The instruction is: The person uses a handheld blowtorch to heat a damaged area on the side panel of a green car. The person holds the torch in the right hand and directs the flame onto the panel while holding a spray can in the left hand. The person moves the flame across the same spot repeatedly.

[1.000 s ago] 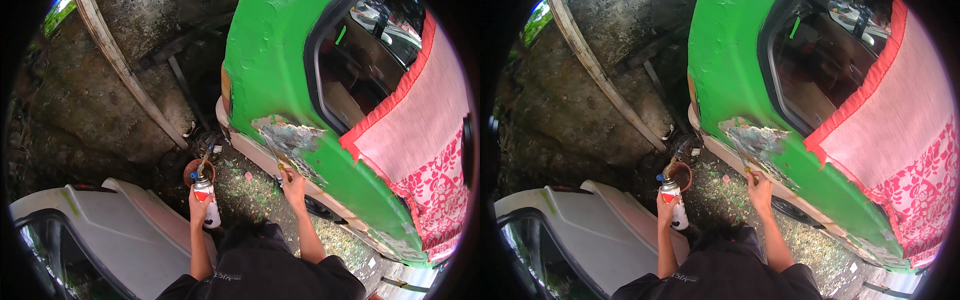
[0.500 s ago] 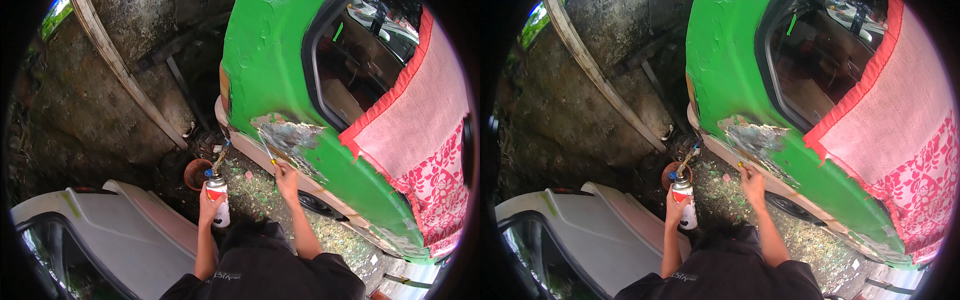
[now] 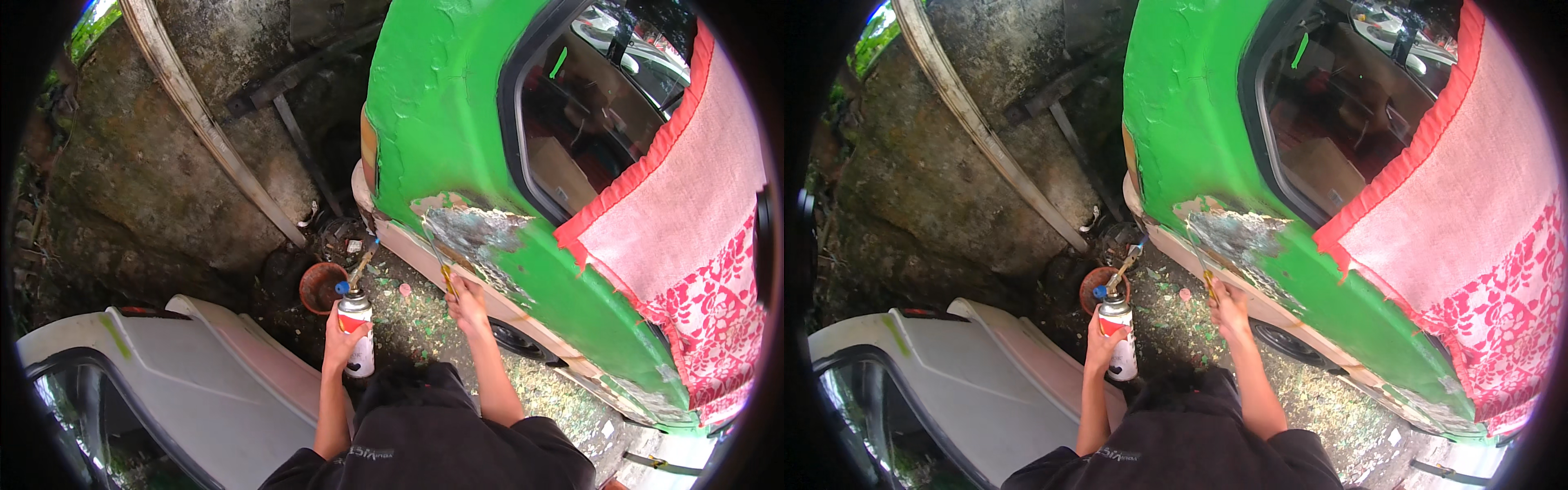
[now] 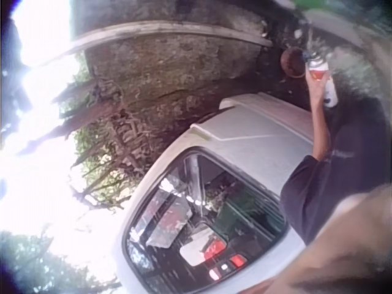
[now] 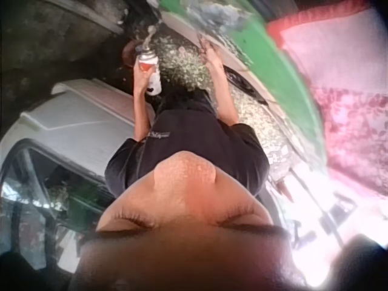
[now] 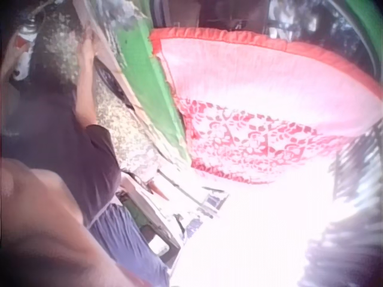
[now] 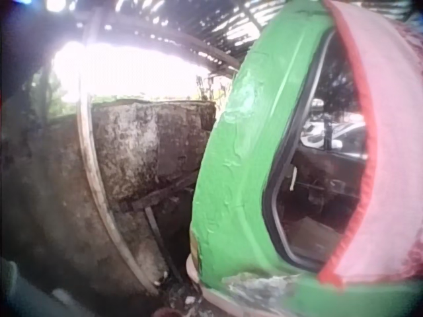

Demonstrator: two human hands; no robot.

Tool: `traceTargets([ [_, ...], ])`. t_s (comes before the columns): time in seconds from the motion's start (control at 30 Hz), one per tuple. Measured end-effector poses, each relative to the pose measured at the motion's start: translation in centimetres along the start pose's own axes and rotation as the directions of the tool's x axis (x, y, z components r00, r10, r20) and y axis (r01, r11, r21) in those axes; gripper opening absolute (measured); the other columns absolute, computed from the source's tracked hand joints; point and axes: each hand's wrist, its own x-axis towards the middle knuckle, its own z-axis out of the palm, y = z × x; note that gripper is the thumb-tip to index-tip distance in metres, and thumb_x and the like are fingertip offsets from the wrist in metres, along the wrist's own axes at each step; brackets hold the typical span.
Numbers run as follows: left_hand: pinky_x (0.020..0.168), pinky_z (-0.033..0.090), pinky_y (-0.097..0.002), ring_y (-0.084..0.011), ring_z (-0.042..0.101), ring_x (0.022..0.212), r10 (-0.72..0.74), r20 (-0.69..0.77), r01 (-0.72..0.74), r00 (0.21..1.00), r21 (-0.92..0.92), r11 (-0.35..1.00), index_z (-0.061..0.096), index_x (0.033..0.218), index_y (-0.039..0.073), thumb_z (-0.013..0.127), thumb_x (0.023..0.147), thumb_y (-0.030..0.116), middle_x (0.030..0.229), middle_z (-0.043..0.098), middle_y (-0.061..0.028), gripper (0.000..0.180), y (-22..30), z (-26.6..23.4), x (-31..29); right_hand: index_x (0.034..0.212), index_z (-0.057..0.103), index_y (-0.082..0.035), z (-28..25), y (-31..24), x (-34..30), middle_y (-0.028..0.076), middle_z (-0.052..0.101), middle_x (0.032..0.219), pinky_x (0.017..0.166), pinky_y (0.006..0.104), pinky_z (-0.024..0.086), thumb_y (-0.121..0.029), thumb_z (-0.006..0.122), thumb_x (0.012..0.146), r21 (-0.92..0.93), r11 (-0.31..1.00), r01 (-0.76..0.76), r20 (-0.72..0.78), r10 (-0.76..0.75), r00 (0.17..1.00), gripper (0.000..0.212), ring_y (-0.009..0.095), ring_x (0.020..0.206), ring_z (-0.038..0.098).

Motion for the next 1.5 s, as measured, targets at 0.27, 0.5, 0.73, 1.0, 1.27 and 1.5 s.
traceTargets([
  [0.27, 0.083, 0.051, -0.0293, -0.0115, 0.061, 0.09, -0.022, 0.002, 0.022, 1.0, -0.03, 0.999, 0.057, 0.115, 0.004, 0.081, 0.078, 0.007, 0.1, 0.064, -0.0021, 0.045, -0.4, 0.0, -0.4, 0.118, 0.063, -0.005, -1.1, -0.3, -0.2, -0.002, 0.045, 0.066, 0.039, 0.0209, 0.023, -0.037, 0.059, 0.106, 0.101, 0.99, -0.102, 0.033, 0.099, 0.995, 0.035, 0.003, 0.044, 0.03],
  [0.5, 0.088, 0.051, -0.0301, -0.0133, 0.062, 0.095, 0.002, 0.007, -0.002, 1.0, 0.044, 0.999, 0.057, 0.12, 0.003, 0.083, 0.076, 0.011, 0.107, 0.066, -0.0041, 0.052, 0.2, 1.0, -1.4, 0.117, 0.058, -0.006, -3.8, 0.5, 1.0, -0.003, 0.042, 0.069, 0.041, 0.0212, 0.024, -0.04, 0.051, 0.109, 0.217, 0.955, -0.204, 0.334, 0.124, 0.934, 0.036, 0.004, 0.047, 0.031],
  [0.73, 0.091, 0.051, -0.0307, -0.0144, 0.063, 0.1, -0.025, -0.013, 0.026, 1.0, 0.101, 0.995, 0.051, 0.139, 0.0, 0.083, 0.075, 0.011, 0.112, 0.067, -0.0059, 0.072, 0.3, 2.8, -3.2, 0.132, 0.051, -0.007, -4.7, -0.1, -1.0, 0.0, 0.051, 0.101, 0.038, 0.0153, 0.028, -0.024, 0.053, 0.107, 0.387, 0.85, -0.358, 0.546, 0.102, 0.831, 0.03, 0.004, 0.054, 0.035],
  [1.0, 0.087, 0.052, -0.0296, -0.0128, 0.063, 0.095, -0.03, -0.047, 0.035, 0.998, 0.101, 0.994, 0.055, 0.129, 0.002, 0.084, 0.076, 0.012, 0.108, 0.067, -0.004, 0.061, 0.4, 5.5, -5.1, 0.14, 0.054, -0.007, -4.2, -2.2, -2.9, -0.001, 0.05, 0.086, 0.039, 0.0193, 0.02, -0.023, 0.051, 0.108, 0.313, 0.921, -0.232, 0.411, 0.089, 0.907, 0.036, 0.002, 0.047, 0.027],
  [1.27, 0.087, 0.052, -0.0298, -0.0126, 0.063, 0.095, 0.018, -0.027, -0.015, 0.999, 0.094, 0.996, 0.056, 0.127, 0.003, 0.085, 0.075, 0.011, 0.107, 0.067, -0.0031, 0.06, 0.3, 6.8, -4.8, 0.124, 0.063, -0.002, -0.9, -0.4, -0.5, -0.002, 0.051, 0.069, 0.039, 0.0235, 0.021, -0.024, 0.053, 0.109, -0.016, 0.994, 0.105, 0.174, -0.101, 0.98, 0.029, 0.003, 0.043, 0.03],
  [1.5, 0.087, 0.051, -0.0292, -0.0121, 0.062, 0.096, -0.01, -0.037, 0.01, 0.999, 0.007, 1.0, 0.056, 0.126, 0.004, 0.083, 0.076, 0.009, 0.107, 0.066, -0.0028, 0.057, -0.6, 6.1, -4.8, 0.123, 0.065, -0.003, -0.7, 0.4, 1.3, -0.001, 0.049, 0.067, 0.038, 0.0235, 0.023, -0.024, 0.057, 0.107, -0.066, 0.99, 0.127, 0.11, -0.119, 0.987, 0.028, 0.004, 0.043, 0.033],
])
